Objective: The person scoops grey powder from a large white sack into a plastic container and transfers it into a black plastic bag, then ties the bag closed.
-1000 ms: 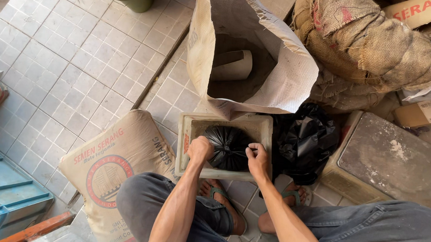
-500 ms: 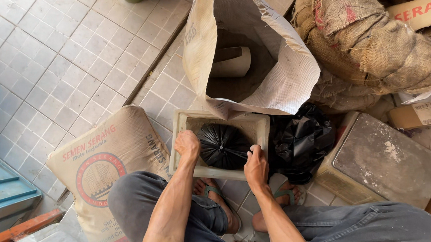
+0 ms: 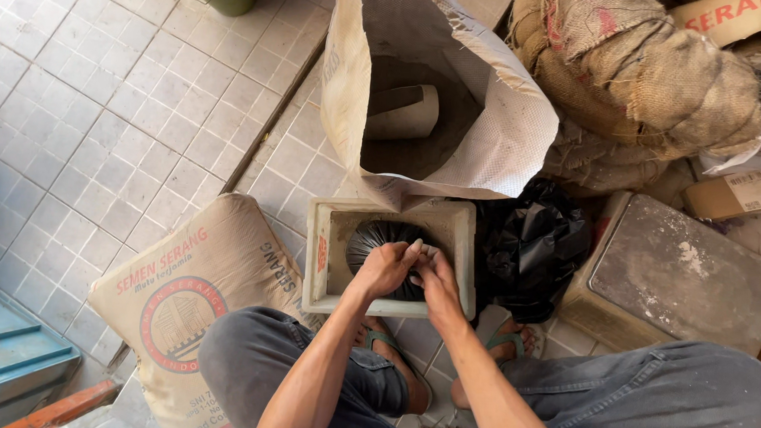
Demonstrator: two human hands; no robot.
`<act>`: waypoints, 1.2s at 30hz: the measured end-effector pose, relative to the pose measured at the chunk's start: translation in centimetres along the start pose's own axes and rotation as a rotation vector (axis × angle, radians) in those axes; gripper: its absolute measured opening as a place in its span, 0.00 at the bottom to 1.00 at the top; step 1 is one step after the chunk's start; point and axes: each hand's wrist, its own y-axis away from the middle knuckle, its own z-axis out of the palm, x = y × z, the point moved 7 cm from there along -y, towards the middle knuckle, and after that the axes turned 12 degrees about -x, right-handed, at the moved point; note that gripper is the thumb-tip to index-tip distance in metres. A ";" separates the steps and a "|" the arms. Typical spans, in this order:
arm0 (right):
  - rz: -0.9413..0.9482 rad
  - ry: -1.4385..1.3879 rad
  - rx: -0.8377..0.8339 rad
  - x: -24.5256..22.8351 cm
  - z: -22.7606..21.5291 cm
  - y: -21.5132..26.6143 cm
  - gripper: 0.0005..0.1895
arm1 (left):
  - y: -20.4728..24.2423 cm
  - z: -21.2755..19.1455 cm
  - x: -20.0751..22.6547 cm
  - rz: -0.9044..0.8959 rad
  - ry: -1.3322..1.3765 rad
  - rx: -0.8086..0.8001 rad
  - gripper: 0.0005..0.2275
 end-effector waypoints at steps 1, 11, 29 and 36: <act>-0.004 -0.002 0.003 -0.1 0.2 -0.1 0.15 | 0.4 0.0 0.5 0.003 -0.004 -0.002 0.32; 0.076 0.062 0.002 -1.5 2.1 -0.4 0.22 | 8.5 -1.8 4.1 -0.144 -0.370 -0.258 0.29; -0.517 -0.046 0.262 -40.3 -7.7 29.9 0.17 | 4.7 -9.9 2.3 -0.134 -0.328 0.240 0.29; -0.799 0.224 0.575 -45.4 -26.0 53.4 0.37 | -0.5 -5.8 2.0 -0.166 -0.519 0.115 0.25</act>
